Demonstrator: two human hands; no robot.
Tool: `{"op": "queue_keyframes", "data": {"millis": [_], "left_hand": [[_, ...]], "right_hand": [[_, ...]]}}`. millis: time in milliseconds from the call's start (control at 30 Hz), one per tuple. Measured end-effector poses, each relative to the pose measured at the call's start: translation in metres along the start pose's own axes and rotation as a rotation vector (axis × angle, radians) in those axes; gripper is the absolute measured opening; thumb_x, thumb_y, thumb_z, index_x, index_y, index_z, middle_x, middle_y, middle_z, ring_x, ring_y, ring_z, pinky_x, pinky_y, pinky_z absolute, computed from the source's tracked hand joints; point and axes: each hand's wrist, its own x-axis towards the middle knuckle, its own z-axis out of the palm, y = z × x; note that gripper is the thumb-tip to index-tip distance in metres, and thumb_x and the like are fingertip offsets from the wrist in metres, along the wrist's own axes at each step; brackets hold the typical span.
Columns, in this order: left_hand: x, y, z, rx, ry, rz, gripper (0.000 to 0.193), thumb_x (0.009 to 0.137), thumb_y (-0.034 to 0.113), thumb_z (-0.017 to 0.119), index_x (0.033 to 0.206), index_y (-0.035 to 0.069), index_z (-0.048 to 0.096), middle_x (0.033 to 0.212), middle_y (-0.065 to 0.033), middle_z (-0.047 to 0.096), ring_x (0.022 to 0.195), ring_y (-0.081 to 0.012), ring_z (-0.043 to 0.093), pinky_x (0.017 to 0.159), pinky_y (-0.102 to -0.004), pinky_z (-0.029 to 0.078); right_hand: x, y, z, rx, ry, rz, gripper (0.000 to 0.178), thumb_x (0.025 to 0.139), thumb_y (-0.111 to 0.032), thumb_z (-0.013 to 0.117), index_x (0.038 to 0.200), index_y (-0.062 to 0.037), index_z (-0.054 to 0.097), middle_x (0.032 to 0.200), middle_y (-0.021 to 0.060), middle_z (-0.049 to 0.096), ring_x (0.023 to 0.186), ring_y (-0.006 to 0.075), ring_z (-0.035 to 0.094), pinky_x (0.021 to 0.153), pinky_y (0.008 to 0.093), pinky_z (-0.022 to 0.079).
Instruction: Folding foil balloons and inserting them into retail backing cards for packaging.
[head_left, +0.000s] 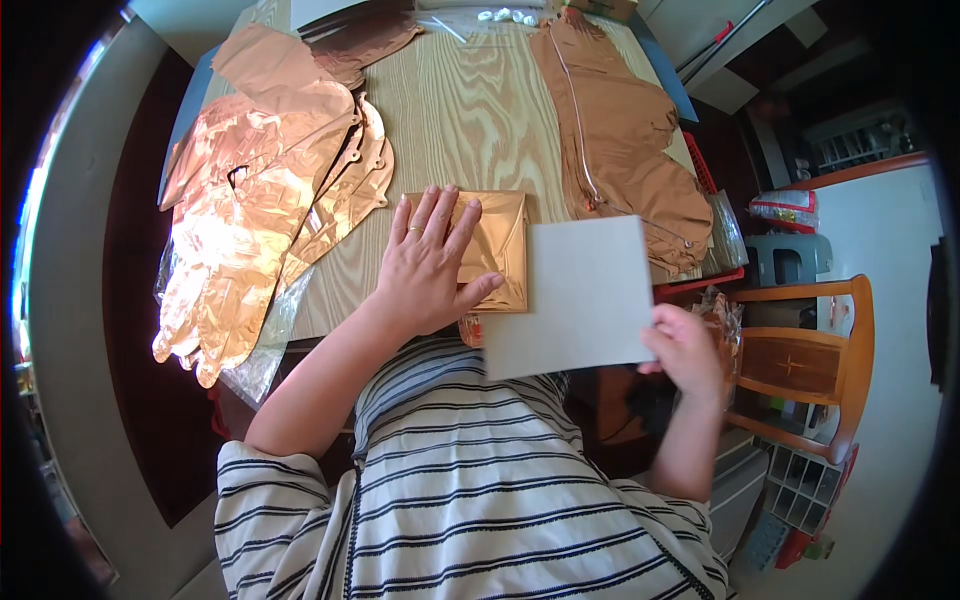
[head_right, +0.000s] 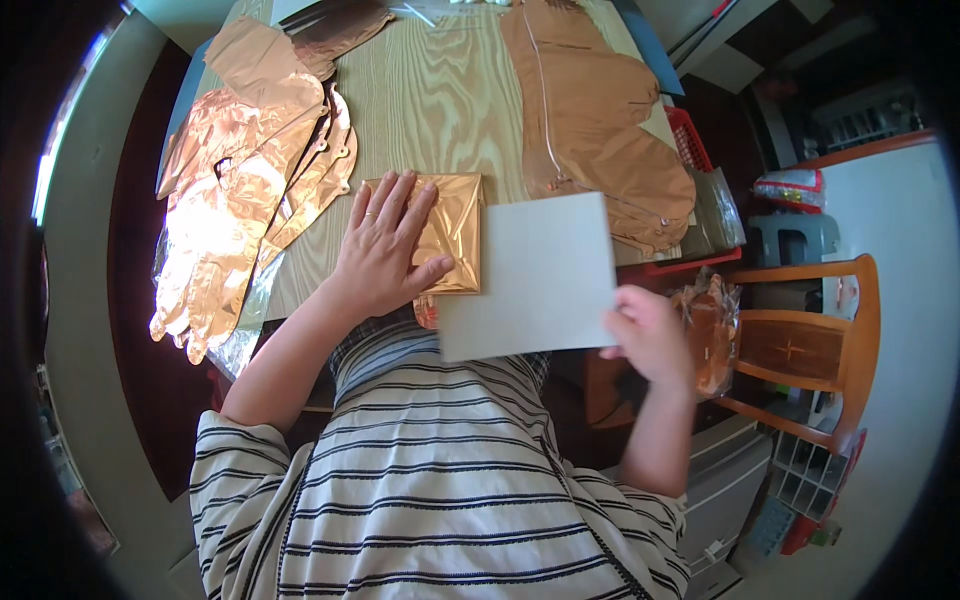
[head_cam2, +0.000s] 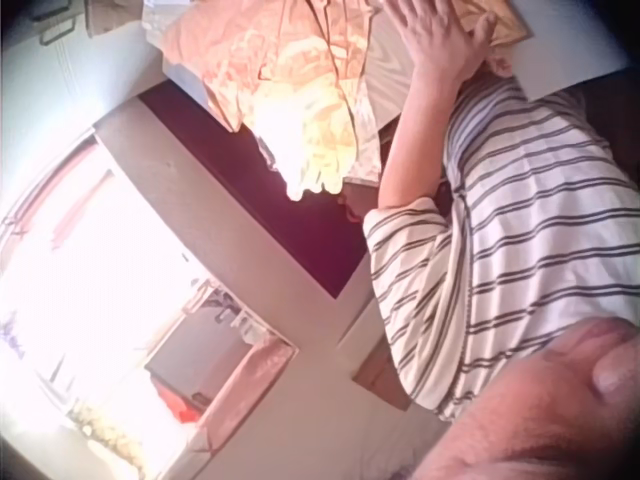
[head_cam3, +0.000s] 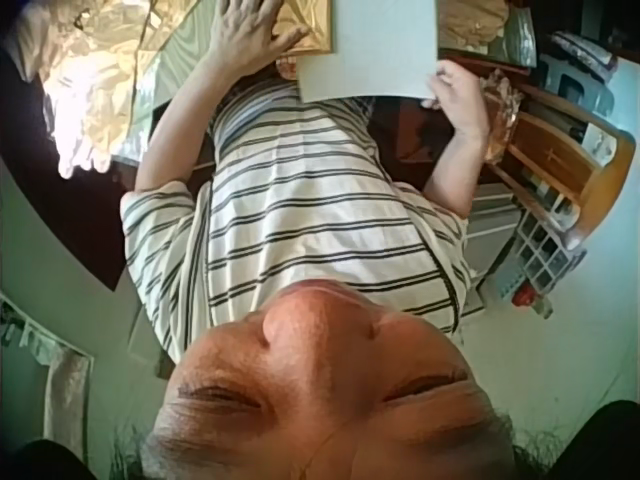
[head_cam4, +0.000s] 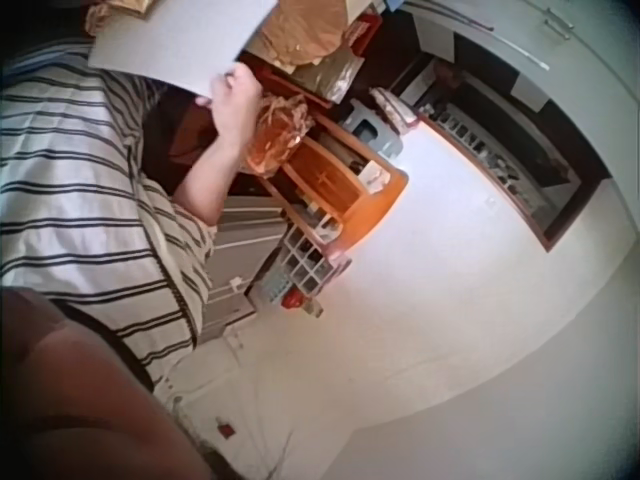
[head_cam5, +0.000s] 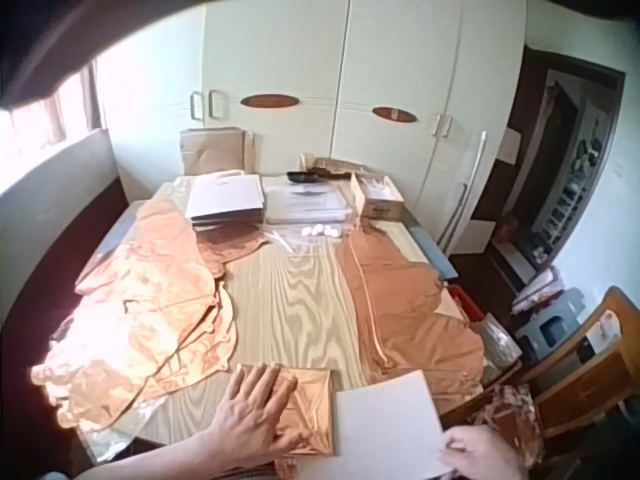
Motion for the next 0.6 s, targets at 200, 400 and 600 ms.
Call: {"op": "queue_keyframes", "data": {"millis": [200,400,600], "left_hand": [[-0.002,0.0,0.001,-0.012,-0.051,-0.019,0.089,0.096,0.069,0.043,0.156,0.004,0.034,0.158,-0.0264,0.033,0.151,-0.0427,0.025,0.123,-0.0572,0.011],[0.0,0.003,0.0,-0.006,-0.054,-0.023,0.088,0.096,0.068,0.043,0.156,0.004,0.034,0.159,-0.0263,0.033,0.151,-0.0421,0.024,0.123,-0.0574,0.01],[-0.003,0.002,0.001,0.005,0.0,-0.02,0.087,0.095,0.066,0.046,0.155,0.004,0.036,0.157,-0.027,0.035,0.15,-0.0435,0.026,0.123,-0.0583,0.012]], "right_hand": [[-0.038,-0.031,-0.071,-0.138,0.36,-0.249,0.011,0.101,-0.009,0.056,0.105,-0.0016,0.063,0.082,0.0019,0.07,0.064,0.0052,0.061,0.054,0.0189,0.044],[0.096,-0.063,-0.018,0.025,0.439,-0.532,0.022,0.101,-0.012,0.06,0.117,0.0049,0.06,0.099,0.009,0.071,0.076,0.0129,0.069,0.066,0.0251,0.058],[0.171,-0.089,0.043,-0.794,0.143,-0.46,0.02,0.083,-0.018,0.069,0.089,0.0011,0.068,0.086,0.0213,0.071,0.08,0.0336,0.07,0.071,0.0421,0.054]]}}
